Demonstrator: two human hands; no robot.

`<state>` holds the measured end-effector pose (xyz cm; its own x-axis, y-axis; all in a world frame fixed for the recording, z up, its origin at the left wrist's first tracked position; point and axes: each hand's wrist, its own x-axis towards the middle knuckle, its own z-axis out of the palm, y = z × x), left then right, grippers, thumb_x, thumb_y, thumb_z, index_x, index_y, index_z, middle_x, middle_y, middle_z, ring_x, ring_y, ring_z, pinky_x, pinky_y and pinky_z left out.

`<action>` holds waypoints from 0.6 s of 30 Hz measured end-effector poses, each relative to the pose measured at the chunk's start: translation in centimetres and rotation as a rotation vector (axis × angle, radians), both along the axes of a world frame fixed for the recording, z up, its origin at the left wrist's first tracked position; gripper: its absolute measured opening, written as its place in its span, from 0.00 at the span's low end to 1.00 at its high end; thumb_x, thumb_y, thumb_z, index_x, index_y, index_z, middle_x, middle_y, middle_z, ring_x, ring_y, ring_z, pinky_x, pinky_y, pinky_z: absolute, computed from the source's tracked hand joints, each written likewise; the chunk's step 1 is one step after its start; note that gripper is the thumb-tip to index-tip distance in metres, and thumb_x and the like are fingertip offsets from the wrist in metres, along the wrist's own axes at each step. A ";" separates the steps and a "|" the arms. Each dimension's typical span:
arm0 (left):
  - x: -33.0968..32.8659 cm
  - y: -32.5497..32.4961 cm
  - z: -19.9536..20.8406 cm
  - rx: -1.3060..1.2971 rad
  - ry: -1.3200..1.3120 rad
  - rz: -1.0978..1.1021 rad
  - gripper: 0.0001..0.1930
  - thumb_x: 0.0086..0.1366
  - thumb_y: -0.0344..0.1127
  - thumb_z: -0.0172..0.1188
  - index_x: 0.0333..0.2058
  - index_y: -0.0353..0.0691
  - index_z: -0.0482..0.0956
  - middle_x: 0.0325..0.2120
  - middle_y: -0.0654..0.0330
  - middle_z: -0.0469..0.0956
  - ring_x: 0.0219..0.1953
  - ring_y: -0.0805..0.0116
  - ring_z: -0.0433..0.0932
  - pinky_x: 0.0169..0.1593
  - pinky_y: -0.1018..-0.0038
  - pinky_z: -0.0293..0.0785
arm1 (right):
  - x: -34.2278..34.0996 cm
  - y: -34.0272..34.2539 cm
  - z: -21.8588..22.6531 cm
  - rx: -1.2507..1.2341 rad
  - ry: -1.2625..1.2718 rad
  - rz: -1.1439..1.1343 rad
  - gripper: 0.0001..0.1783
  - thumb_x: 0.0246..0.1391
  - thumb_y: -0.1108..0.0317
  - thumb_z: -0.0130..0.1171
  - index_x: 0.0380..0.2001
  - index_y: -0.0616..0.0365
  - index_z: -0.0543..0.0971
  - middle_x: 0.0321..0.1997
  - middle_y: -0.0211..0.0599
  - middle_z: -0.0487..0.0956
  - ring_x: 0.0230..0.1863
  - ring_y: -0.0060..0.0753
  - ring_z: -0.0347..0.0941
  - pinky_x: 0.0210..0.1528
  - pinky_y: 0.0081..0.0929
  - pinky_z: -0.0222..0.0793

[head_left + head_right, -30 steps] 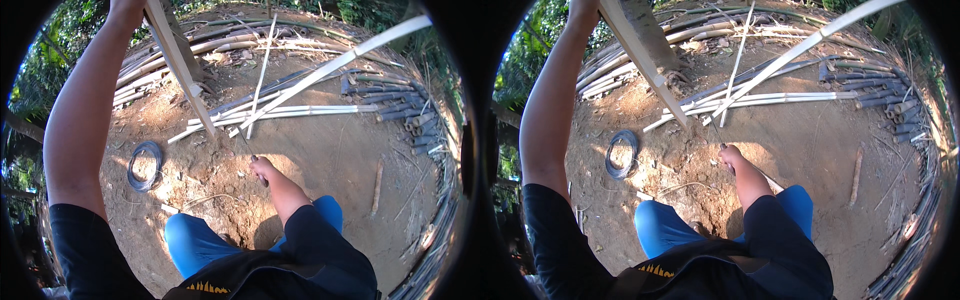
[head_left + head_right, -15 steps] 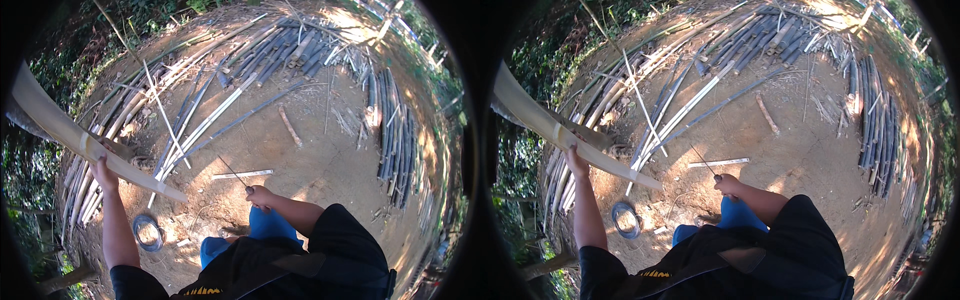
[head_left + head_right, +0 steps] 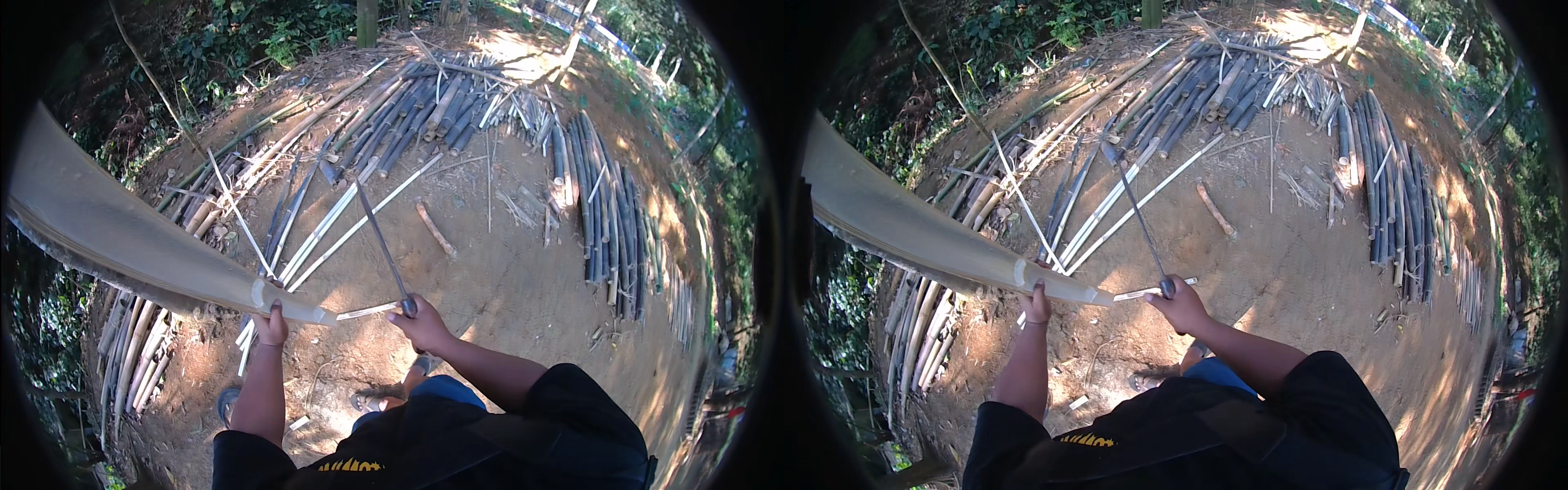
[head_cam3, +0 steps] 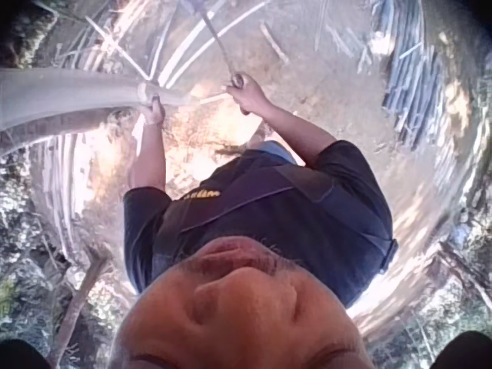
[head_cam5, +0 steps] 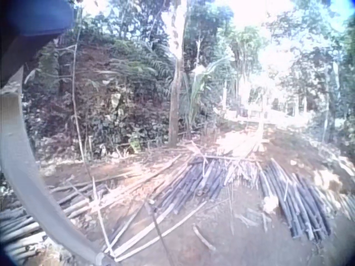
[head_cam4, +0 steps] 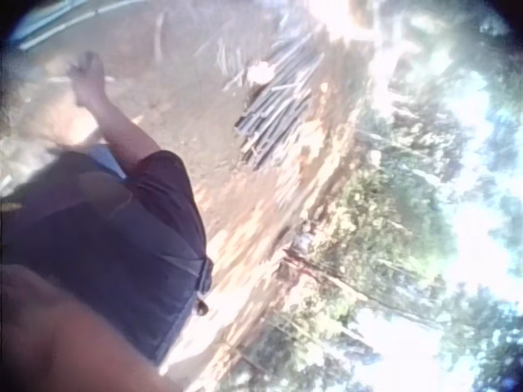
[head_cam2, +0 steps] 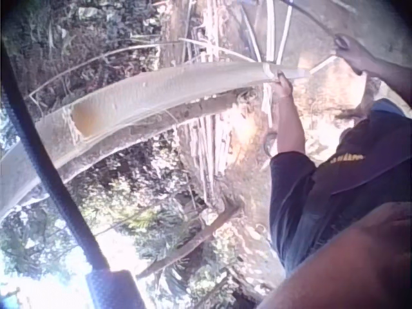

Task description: The person splits a length of bamboo into thin strips using a large knife and a wooden stick as a mallet.

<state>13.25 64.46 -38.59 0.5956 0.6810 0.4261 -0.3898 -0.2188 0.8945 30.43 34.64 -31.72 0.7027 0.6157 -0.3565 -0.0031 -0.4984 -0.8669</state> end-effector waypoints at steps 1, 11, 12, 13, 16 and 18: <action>0.5 -0.6 -1.1 0.055 0.138 0.040 0.23 0.66 0.28 0.52 0.59 0.29 0.67 0.51 0.50 0.76 0.54 0.59 0.75 0.60 0.64 0.68 | 0.7 1.7 0.9 0.179 0.153 0.032 0.26 0.57 0.49 0.67 0.45 0.58 0.73 0.27 0.33 0.73 0.26 0.27 0.71 0.31 0.32 0.69; -0.2 -4.6 -7.3 0.211 1.065 0.195 0.25 0.69 0.49 0.52 0.56 0.37 0.75 0.54 0.39 0.75 0.61 0.38 0.69 0.63 0.55 0.65 | 6.2 9.8 11.0 0.900 1.301 0.449 0.54 0.49 0.12 0.34 0.48 0.56 0.73 0.25 0.26 0.67 0.19 0.20 0.59 0.31 0.28 0.63; 0.3 -5.2 -6.5 0.193 1.098 0.193 0.25 0.69 0.50 0.52 0.57 0.37 0.75 0.55 0.38 0.75 0.62 0.39 0.69 0.63 0.55 0.65 | 6.6 9.7 11.2 0.917 1.325 0.489 0.55 0.48 0.12 0.35 0.48 0.56 0.73 0.25 0.26 0.67 0.19 0.20 0.59 0.31 0.28 0.63; 0.5 -5.7 -5.9 0.175 1.134 0.186 0.25 0.69 0.50 0.52 0.57 0.37 0.75 0.55 0.38 0.75 0.62 0.40 0.69 0.63 0.56 0.65 | 6.9 9.4 11.3 0.941 1.350 0.521 0.56 0.47 0.11 0.34 0.50 0.57 0.73 0.25 0.26 0.66 0.20 0.20 0.60 0.31 0.29 0.63; 1.5 -6.4 -6.9 0.117 1.099 0.210 0.26 0.69 0.51 0.52 0.58 0.38 0.74 0.56 0.38 0.74 0.62 0.39 0.69 0.63 0.56 0.66 | 7.7 8.5 12.2 0.965 1.359 0.609 0.59 0.46 0.10 0.35 0.53 0.58 0.72 0.26 0.26 0.66 0.19 0.18 0.59 0.31 0.28 0.61; 2.4 -6.6 -6.6 0.061 1.153 0.207 0.26 0.69 0.50 0.52 0.58 0.38 0.74 0.56 0.37 0.74 0.61 0.39 0.70 0.62 0.56 0.66 | 8.2 7.9 12.9 0.979 1.386 0.659 0.59 0.45 0.10 0.35 0.54 0.59 0.71 0.27 0.26 0.66 0.19 0.18 0.60 0.31 0.28 0.62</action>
<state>15.61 57.90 -45.19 0.5309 0.8073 -0.2577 0.6926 -0.2380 0.6810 38.63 42.57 -18.82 -0.1713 0.9616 0.2146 -0.9301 -0.0860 -0.3572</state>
